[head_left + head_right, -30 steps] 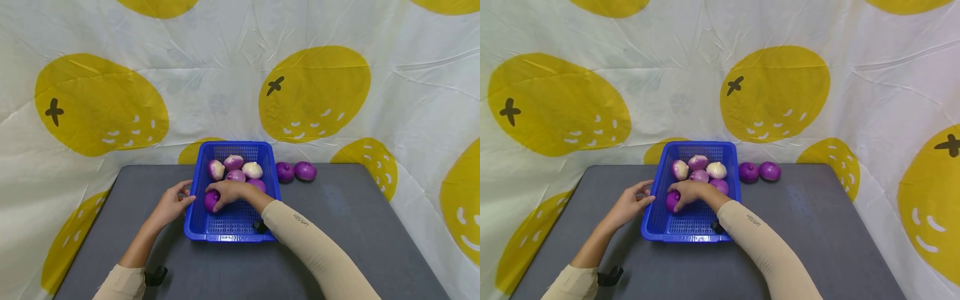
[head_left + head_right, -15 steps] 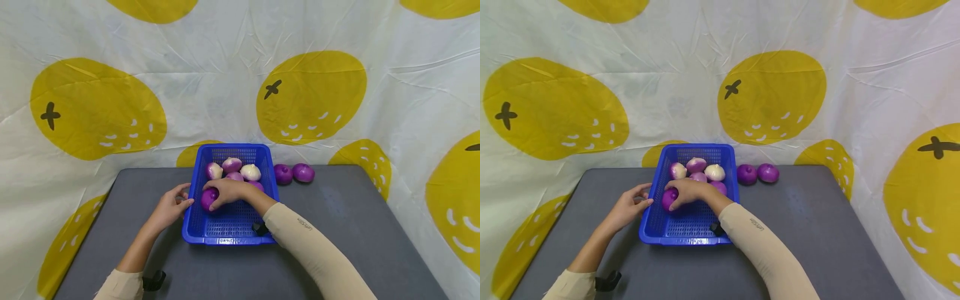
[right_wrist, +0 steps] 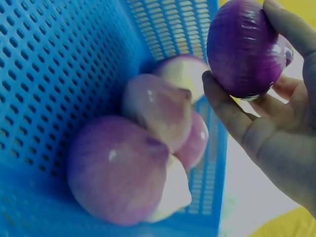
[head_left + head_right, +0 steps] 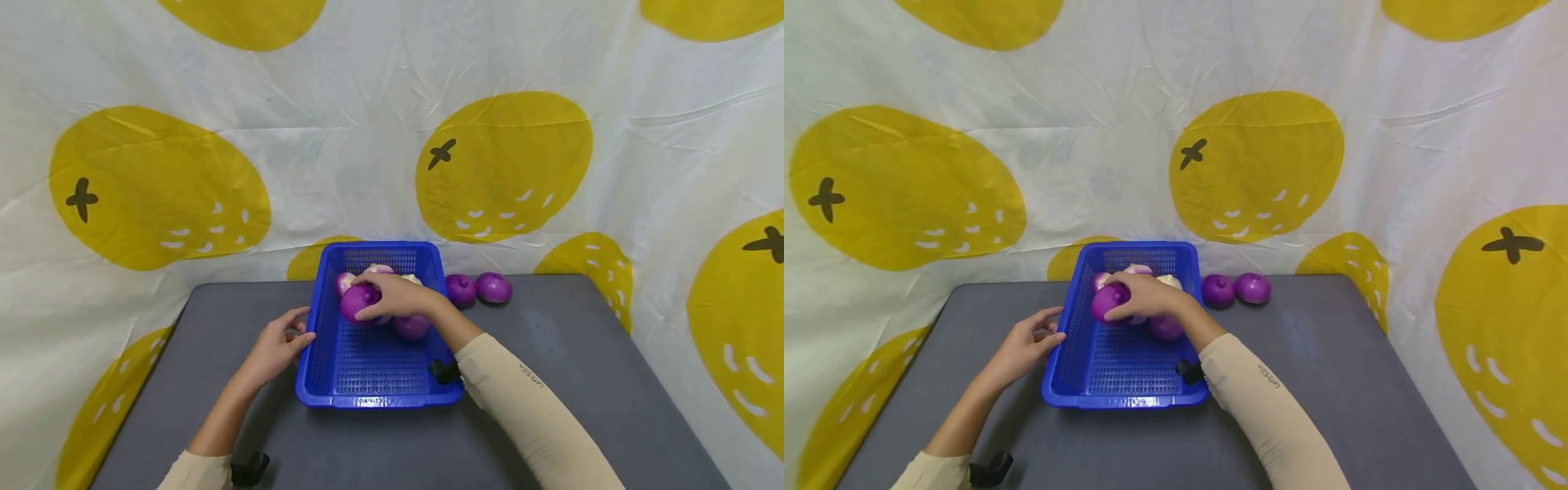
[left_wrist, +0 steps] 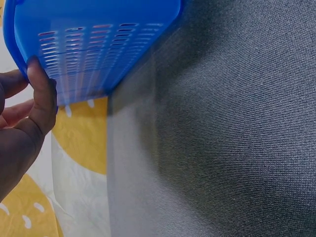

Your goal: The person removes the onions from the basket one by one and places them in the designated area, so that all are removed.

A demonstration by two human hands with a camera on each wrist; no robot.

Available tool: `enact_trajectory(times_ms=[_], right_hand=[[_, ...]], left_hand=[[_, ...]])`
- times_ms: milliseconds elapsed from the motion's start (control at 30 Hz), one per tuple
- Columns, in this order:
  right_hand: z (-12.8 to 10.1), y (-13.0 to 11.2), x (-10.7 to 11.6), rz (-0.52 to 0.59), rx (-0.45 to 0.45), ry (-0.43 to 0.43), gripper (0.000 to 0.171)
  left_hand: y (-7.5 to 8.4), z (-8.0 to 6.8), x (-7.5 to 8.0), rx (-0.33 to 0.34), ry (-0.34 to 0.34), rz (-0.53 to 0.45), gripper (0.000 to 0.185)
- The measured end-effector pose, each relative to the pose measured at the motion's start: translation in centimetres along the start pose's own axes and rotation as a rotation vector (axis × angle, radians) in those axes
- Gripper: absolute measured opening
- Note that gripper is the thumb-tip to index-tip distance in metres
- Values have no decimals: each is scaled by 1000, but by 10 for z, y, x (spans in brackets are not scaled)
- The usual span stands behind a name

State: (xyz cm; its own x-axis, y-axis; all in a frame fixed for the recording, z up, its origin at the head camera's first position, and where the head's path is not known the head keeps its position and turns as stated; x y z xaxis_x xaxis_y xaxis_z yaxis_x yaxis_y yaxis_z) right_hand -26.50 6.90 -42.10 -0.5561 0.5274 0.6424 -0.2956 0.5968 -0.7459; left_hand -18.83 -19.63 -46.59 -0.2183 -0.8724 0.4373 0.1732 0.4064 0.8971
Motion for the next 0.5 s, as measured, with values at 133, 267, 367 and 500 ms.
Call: enact_trajectory(times_ms=[133, 267, 367, 500], right_hand=[[-11, 8, 14, -23, 26, 79, 60], [-25, 14, 28, 11, 21, 146, 60], [-35, 17, 39, 151, -2, 152, 61], [-47, 22, 55, 273, -20, 166, 64]], left_hand=[[-2, -1, -2, 5, 1, -13, 53], [-3, -2, -3, 2, -5, -29, 54], [-1, -2, -1, -5, -3, -26, 54], [0, 0, 1, -11, 9, -13, 53]])
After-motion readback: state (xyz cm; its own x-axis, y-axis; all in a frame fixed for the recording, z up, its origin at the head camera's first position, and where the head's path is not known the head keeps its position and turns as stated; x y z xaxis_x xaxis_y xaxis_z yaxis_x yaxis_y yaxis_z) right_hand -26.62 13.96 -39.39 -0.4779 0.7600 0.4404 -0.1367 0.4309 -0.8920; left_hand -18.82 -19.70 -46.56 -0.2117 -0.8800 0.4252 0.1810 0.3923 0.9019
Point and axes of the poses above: each hand's wrist, its own z-axis towards the middle knuckle, its own x-axis out of the back of the hand, y = z × x, the point moved 2 cm from there along z, towards the middle knuckle, and after that the axes turned 5 degrees about -x, right-handed, at the moved point
